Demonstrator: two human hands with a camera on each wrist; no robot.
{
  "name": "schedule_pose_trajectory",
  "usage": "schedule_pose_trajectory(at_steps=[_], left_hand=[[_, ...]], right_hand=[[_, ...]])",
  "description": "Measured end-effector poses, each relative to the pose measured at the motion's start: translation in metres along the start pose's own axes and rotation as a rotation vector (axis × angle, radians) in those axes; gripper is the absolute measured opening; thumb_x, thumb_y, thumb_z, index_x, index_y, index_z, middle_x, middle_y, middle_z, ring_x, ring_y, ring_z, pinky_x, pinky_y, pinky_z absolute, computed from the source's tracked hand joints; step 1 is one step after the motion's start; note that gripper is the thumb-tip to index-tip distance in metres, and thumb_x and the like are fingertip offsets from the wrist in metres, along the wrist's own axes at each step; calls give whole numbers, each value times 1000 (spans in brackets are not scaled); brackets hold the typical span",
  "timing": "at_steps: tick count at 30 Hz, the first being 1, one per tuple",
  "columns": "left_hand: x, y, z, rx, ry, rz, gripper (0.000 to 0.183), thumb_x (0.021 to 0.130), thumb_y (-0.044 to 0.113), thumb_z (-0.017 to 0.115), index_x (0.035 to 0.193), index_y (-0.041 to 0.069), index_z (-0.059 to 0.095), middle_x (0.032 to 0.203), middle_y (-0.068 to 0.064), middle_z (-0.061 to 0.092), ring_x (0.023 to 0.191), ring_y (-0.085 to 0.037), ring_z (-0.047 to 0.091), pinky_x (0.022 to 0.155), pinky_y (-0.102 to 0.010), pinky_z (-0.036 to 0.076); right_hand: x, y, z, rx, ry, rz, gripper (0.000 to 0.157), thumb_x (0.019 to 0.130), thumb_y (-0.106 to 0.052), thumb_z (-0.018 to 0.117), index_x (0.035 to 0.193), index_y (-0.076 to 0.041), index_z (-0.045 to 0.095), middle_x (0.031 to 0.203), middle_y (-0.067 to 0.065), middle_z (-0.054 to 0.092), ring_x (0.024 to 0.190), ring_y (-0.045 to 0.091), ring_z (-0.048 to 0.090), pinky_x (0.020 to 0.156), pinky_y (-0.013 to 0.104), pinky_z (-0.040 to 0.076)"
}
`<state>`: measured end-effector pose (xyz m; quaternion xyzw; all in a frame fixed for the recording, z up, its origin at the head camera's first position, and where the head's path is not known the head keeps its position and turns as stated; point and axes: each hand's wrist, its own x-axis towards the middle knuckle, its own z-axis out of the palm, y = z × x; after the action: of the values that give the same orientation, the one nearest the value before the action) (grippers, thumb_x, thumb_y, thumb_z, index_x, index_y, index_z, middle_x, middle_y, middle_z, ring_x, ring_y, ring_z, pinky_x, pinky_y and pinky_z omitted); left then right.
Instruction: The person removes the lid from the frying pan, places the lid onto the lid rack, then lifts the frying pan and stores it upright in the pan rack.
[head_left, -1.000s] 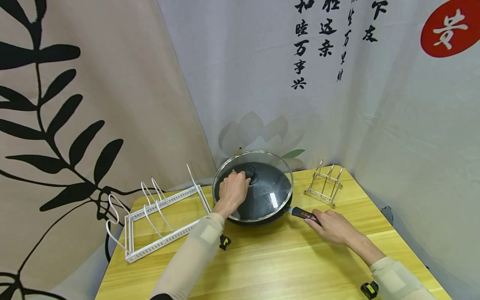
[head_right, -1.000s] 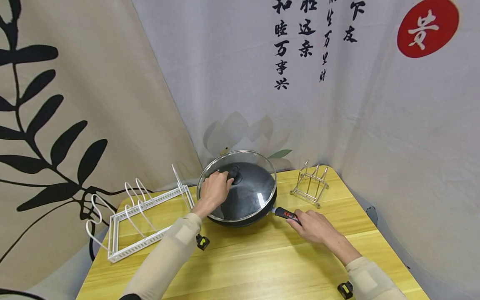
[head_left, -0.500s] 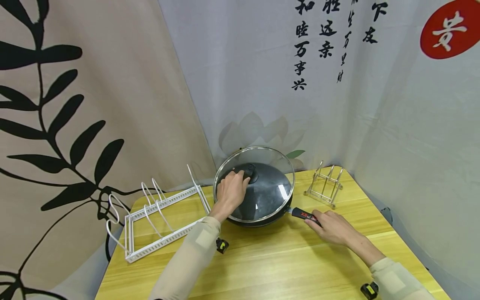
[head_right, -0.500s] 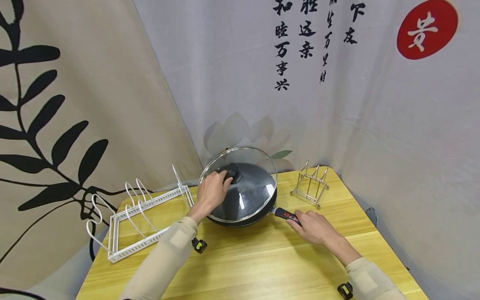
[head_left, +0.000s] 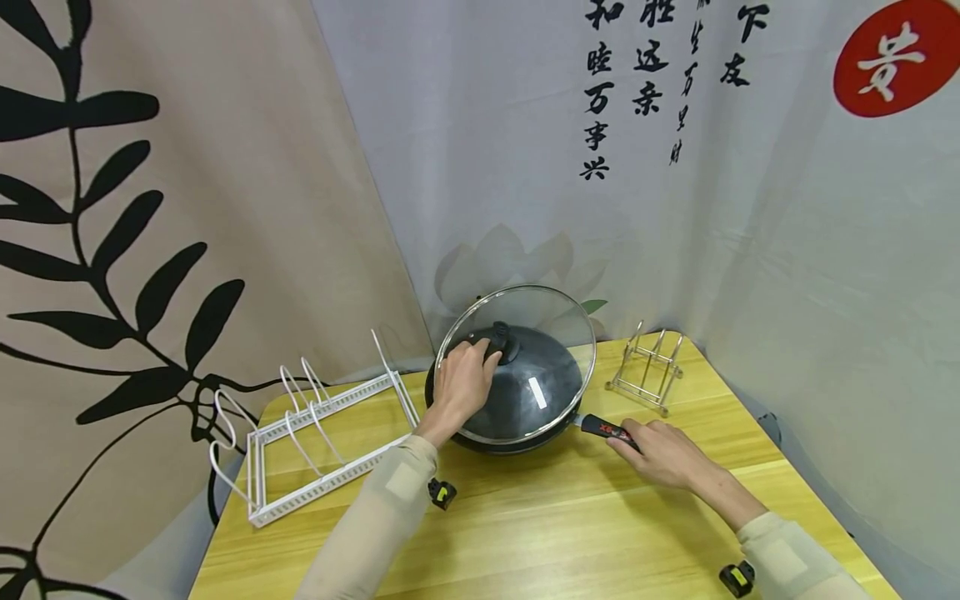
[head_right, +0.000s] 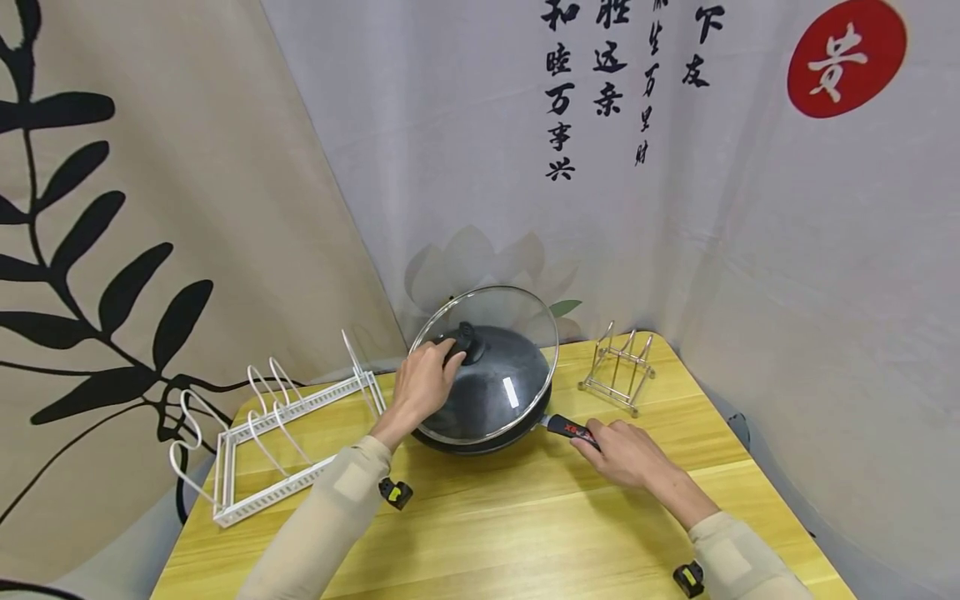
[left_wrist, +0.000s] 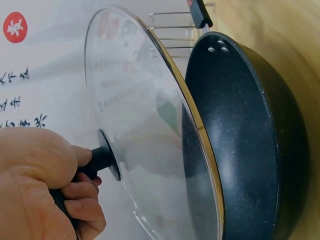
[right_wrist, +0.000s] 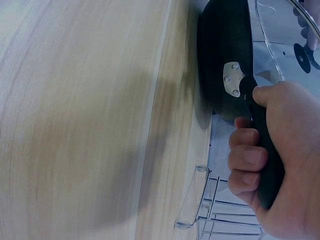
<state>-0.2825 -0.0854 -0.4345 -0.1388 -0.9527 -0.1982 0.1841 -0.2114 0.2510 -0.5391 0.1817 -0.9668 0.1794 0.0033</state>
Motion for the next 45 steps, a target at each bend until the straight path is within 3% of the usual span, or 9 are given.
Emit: schedule_pose_trajectory(at_steps=[6,11,15,18,24,30,37,40,45], left_hand=[[-1,0,-1,-101,-36,-32,44,107,38,57,140,10,65,104,-15,72,70,-26,61,58,-35,46],[-1,-2,-1,-171,-67,-24,46,108,37,55,142,8,63,76,-10,62,49,-18,39,47,-27,30],[-2,-5,0,-231,-68,-21,45,108,37,55,142,8,62,60,-10,56,43,-14,30,46,-26,29],[-3,-7,-1,-281,-64,-22,44,107,36,56,142,9,63,76,-13,70,41,-13,30,49,-27,33],[-4,-7,-3,-332,-62,-30,44,108,36,55,143,11,62,124,-16,73,49,-18,45,62,-34,46],[-5,-8,-4,-352,-49,-54,42,107,38,56,142,15,64,134,-14,70,72,-20,62,81,-42,55],[-5,-10,-2,-392,-36,-61,43,106,38,58,143,17,63,117,-14,74,53,-13,47,69,-35,49],[-4,-11,-1,-410,-36,-60,43,107,40,57,144,18,62,87,-12,73,43,-13,38,61,-32,46],[-4,-11,-2,-467,-50,-77,44,107,44,56,144,23,61,45,-2,45,35,-13,28,51,-30,42]], right_hand=[[1,0,0,1,-1,5,41,105,-56,50,97,-18,61,63,-9,49,48,3,40,45,21,32],[1,1,1,0,-9,9,41,105,-57,50,100,-18,62,62,-10,50,47,2,40,44,21,33],[1,2,0,-6,-5,1,41,106,-56,49,100,-18,62,62,-11,49,47,2,40,44,21,32],[1,2,0,-4,1,-5,39,106,-55,50,98,-19,62,61,-11,48,47,2,39,44,21,32],[1,2,0,0,7,-19,35,106,-54,51,95,-22,60,60,-12,47,46,0,37,43,20,30],[0,2,0,-6,6,-16,36,106,-54,50,95,-22,60,61,-12,47,46,1,37,44,20,29],[0,3,0,-8,9,-24,38,106,-55,49,95,-21,60,61,-11,47,46,1,36,44,21,29],[0,3,0,-8,12,-26,37,106,-55,49,95,-21,60,60,-11,47,46,1,36,43,21,29],[0,3,0,-6,11,-25,37,106,-55,50,95,-22,60,61,-12,47,46,1,36,44,21,29]])
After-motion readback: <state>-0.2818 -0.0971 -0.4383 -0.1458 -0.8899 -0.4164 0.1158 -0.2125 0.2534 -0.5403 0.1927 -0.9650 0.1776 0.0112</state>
